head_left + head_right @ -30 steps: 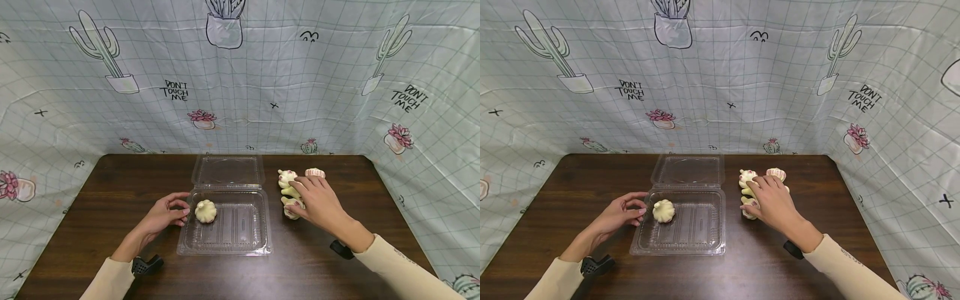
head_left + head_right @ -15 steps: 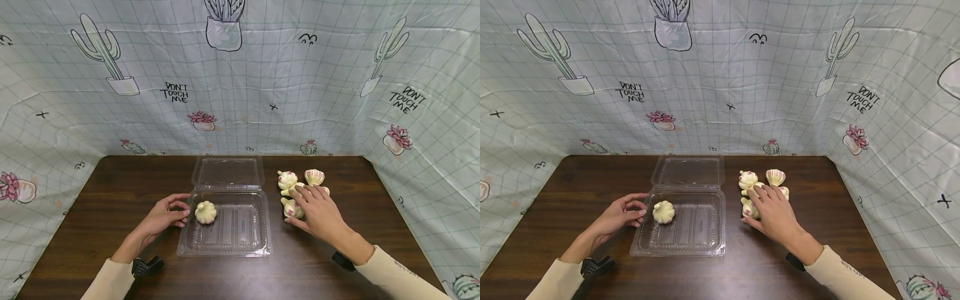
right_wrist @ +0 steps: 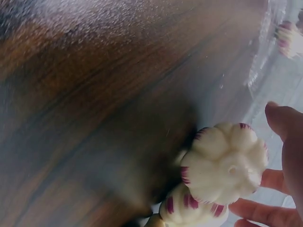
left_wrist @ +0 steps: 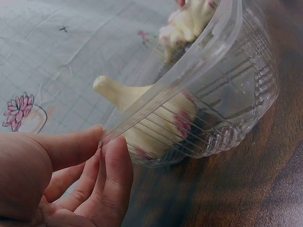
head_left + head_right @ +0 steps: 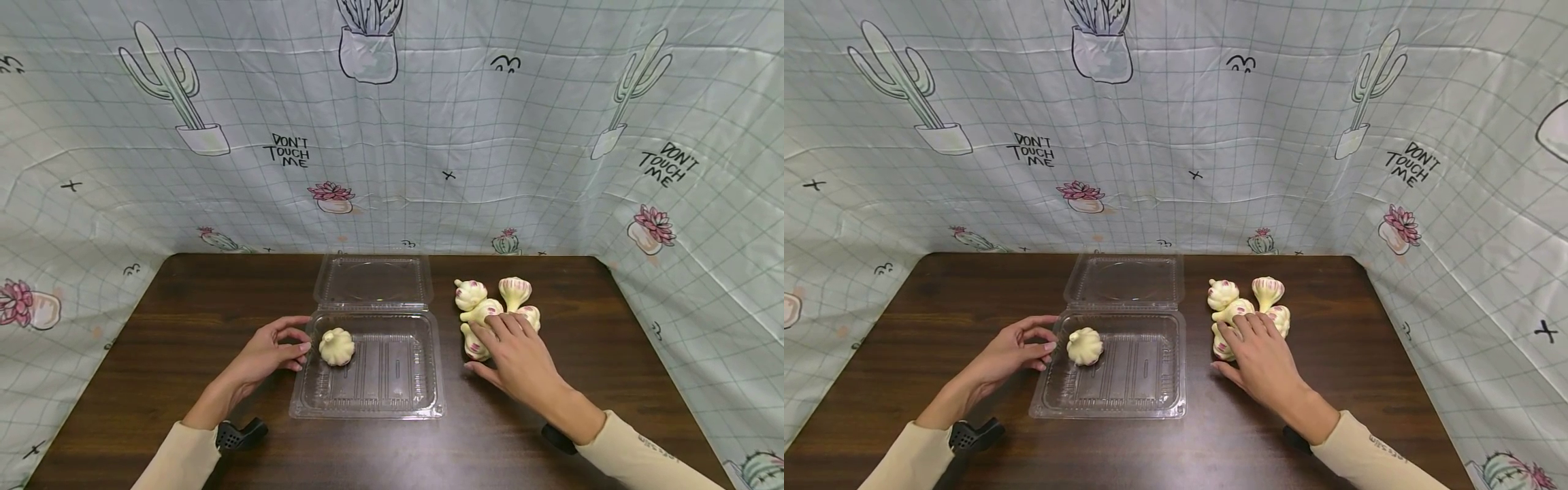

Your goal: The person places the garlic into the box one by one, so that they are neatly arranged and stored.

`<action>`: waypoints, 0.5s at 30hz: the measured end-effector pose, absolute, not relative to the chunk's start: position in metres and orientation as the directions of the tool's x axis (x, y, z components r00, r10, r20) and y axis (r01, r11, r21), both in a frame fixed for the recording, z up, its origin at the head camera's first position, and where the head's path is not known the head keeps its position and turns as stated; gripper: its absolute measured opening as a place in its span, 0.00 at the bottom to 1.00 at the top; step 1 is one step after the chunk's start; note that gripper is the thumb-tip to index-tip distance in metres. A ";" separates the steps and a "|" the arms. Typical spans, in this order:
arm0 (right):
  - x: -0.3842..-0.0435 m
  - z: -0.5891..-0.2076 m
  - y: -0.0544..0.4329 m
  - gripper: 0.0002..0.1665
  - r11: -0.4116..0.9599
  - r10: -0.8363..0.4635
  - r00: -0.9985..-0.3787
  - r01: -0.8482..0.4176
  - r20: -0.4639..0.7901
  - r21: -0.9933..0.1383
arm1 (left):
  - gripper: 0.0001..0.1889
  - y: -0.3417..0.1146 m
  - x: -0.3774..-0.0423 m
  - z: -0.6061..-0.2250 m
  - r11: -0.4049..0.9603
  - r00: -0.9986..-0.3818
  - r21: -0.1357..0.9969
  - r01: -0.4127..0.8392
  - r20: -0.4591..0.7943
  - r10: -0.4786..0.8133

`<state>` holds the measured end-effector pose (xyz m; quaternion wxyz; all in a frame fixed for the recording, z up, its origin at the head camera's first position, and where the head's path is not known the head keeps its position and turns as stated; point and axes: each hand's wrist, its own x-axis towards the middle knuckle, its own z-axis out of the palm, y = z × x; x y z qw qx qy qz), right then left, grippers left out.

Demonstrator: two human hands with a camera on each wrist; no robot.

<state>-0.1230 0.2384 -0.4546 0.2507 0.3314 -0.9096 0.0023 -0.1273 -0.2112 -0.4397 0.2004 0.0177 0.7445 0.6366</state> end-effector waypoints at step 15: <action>-0.122 -0.454 0.238 0.32 0.760 -0.629 -0.613 -0.615 0.479 0.210 | 0.31 -0.211 -0.127 -0.440 0.183 -0.919 0.956 -0.230 -0.276 0.283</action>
